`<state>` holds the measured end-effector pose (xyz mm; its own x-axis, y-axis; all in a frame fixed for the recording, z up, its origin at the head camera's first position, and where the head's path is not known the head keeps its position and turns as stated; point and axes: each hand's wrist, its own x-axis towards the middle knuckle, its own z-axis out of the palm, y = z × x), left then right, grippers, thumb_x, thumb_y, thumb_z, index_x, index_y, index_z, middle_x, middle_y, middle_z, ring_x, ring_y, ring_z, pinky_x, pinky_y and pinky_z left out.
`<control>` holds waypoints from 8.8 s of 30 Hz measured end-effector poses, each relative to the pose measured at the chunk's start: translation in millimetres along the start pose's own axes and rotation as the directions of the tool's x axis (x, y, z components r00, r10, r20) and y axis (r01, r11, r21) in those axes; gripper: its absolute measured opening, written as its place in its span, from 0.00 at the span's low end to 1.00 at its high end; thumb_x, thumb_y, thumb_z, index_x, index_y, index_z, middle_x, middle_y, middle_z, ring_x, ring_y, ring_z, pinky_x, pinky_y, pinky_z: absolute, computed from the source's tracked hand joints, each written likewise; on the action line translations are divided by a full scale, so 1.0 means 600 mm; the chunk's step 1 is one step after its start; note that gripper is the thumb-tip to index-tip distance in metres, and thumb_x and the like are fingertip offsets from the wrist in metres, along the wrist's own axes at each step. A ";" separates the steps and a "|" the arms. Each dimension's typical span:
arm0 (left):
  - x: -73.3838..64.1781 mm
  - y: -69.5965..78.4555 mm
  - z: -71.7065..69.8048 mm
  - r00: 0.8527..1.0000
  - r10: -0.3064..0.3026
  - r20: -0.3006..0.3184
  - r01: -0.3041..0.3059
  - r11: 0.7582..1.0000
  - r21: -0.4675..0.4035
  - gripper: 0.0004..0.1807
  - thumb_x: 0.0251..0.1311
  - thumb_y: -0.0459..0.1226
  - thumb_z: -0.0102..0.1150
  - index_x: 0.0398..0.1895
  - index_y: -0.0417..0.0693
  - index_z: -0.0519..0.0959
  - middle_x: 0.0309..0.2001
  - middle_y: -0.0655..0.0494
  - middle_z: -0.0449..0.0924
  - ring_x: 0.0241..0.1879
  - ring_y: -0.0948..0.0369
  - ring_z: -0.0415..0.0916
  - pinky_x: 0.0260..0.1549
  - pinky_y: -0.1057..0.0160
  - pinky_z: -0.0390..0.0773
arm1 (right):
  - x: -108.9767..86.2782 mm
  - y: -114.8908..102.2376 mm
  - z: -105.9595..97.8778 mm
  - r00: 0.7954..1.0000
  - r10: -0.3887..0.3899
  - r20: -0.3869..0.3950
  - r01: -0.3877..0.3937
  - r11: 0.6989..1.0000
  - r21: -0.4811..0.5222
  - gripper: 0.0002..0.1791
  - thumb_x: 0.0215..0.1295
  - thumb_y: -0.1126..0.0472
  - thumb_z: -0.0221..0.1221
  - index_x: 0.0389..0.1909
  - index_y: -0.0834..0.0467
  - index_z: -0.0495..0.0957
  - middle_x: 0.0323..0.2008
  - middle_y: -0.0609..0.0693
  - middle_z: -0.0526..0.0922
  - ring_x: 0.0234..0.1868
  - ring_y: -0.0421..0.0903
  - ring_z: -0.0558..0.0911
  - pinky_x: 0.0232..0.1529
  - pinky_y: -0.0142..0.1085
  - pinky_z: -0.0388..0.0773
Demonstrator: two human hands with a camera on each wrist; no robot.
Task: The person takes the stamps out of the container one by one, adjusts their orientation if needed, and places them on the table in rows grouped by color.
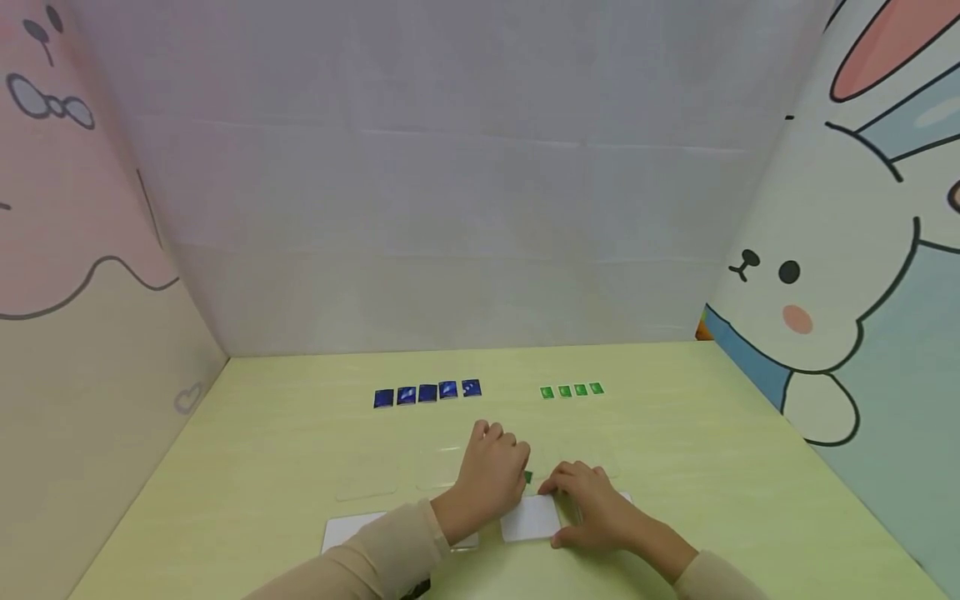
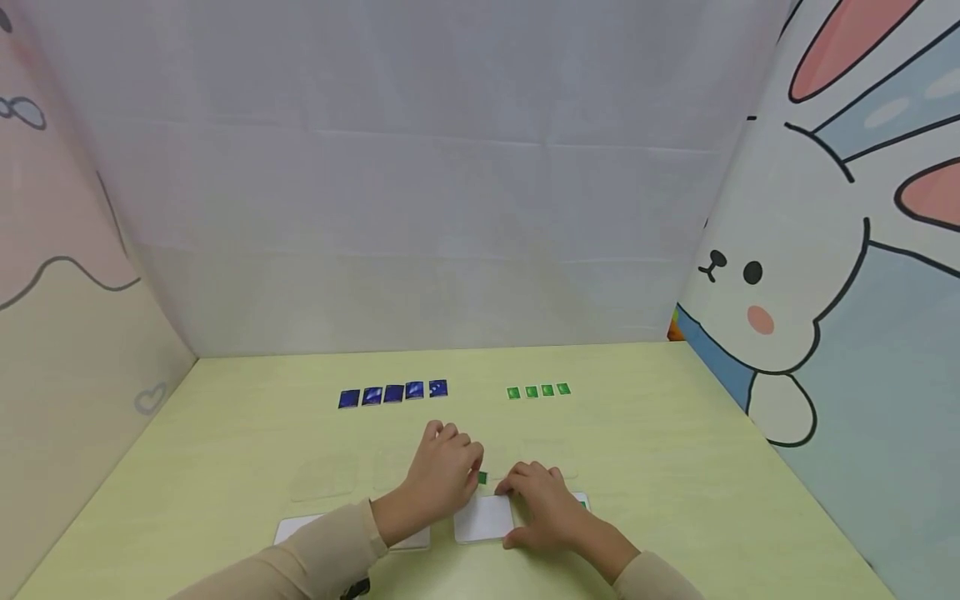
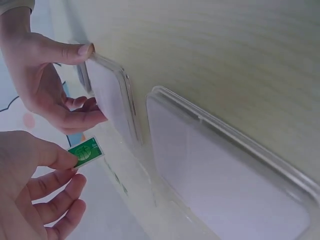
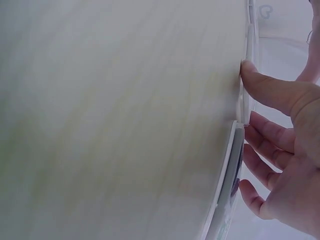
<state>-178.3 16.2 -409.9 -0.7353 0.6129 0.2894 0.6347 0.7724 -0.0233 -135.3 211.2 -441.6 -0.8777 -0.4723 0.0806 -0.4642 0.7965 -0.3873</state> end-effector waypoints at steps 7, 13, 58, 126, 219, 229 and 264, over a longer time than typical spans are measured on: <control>0.006 -0.004 -0.002 1.000 -0.001 0.015 0.001 1.000 0.020 0.05 0.54 0.43 0.62 0.25 0.55 0.79 0.25 0.62 0.77 0.31 0.61 0.65 0.48 0.58 0.64 | 0.000 0.001 0.000 1.000 0.000 0.000 0.000 1.000 0.003 0.29 0.42 0.45 0.73 0.46 0.51 0.78 0.45 0.41 0.78 0.45 0.38 0.71 0.41 0.33 0.57; 0.010 -0.009 -0.002 1.000 -0.012 0.020 0.012 1.000 0.004 0.06 0.54 0.43 0.62 0.24 0.54 0.78 0.25 0.62 0.77 0.31 0.61 0.65 0.48 0.58 0.63 | -0.001 -0.001 0.000 1.000 0.001 -0.001 -0.001 1.000 0.002 0.29 0.41 0.46 0.74 0.46 0.51 0.79 0.45 0.41 0.78 0.45 0.38 0.71 0.41 0.33 0.57; 0.102 -0.045 -0.022 0.992 -0.091 0.090 0.098 0.992 -0.075 0.04 0.53 0.38 0.62 0.23 0.55 0.81 0.23 0.61 0.78 0.27 0.61 0.64 0.45 0.57 0.63 | 0.001 -0.004 -0.003 1.000 0.000 0.005 0.000 1.000 -0.007 0.28 0.41 0.49 0.75 0.46 0.52 0.79 0.45 0.42 0.78 0.45 0.39 0.72 0.41 0.33 0.57; 0.264 -0.052 0.112 0.932 -0.294 0.210 0.309 0.950 -0.038 0.11 0.58 0.38 0.59 0.18 0.53 0.77 0.26 0.58 0.82 0.35 0.58 0.70 0.53 0.54 0.61 | -0.003 -0.004 -0.003 1.000 -0.013 -0.004 0.012 1.000 -0.019 0.29 0.41 0.49 0.74 0.46 0.52 0.78 0.45 0.41 0.78 0.46 0.37 0.72 0.41 0.32 0.59; 0.095 0.001 -0.001 0.982 0.022 0.185 -0.024 1.000 0.009 0.11 0.60 0.51 0.59 0.40 0.57 0.81 0.37 0.62 0.82 0.37 0.61 0.70 0.49 0.58 0.63 | -0.013 -0.007 -0.011 1.000 0.001 -0.010 -0.002 0.996 -0.090 0.34 0.40 0.42 0.73 0.50 0.50 0.76 0.49 0.42 0.79 0.48 0.41 0.72 0.42 0.36 0.60; 0.063 0.014 -0.009 0.983 0.069 0.172 -0.071 0.997 0.009 0.12 0.59 0.52 0.59 0.41 0.60 0.80 0.39 0.64 0.82 0.39 0.63 0.72 0.51 0.59 0.64 | -0.029 0.001 -0.022 1.000 0.027 -0.007 -0.027 0.999 -0.036 0.34 0.42 0.42 0.73 0.52 0.48 0.76 0.53 0.42 0.78 0.52 0.43 0.72 0.45 0.39 0.60; 0.000 0.051 -0.006 0.950 0.211 0.229 -0.211 0.977 -0.026 0.16 0.60 0.52 0.59 0.46 0.56 0.80 0.42 0.62 0.82 0.41 0.62 0.70 0.50 0.61 0.63 | -0.076 0.039 -0.042 0.995 0.088 -0.048 -0.091 0.994 -0.063 0.34 0.43 0.46 0.73 0.54 0.49 0.75 0.54 0.46 0.78 0.56 0.48 0.74 0.48 0.42 0.62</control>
<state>-158.2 39.2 -407.1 -0.6193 0.7835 0.0506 0.7813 0.6213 -0.0589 -109.0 260.8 -431.1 -0.9198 -0.3819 0.0907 -0.3893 0.8582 -0.3345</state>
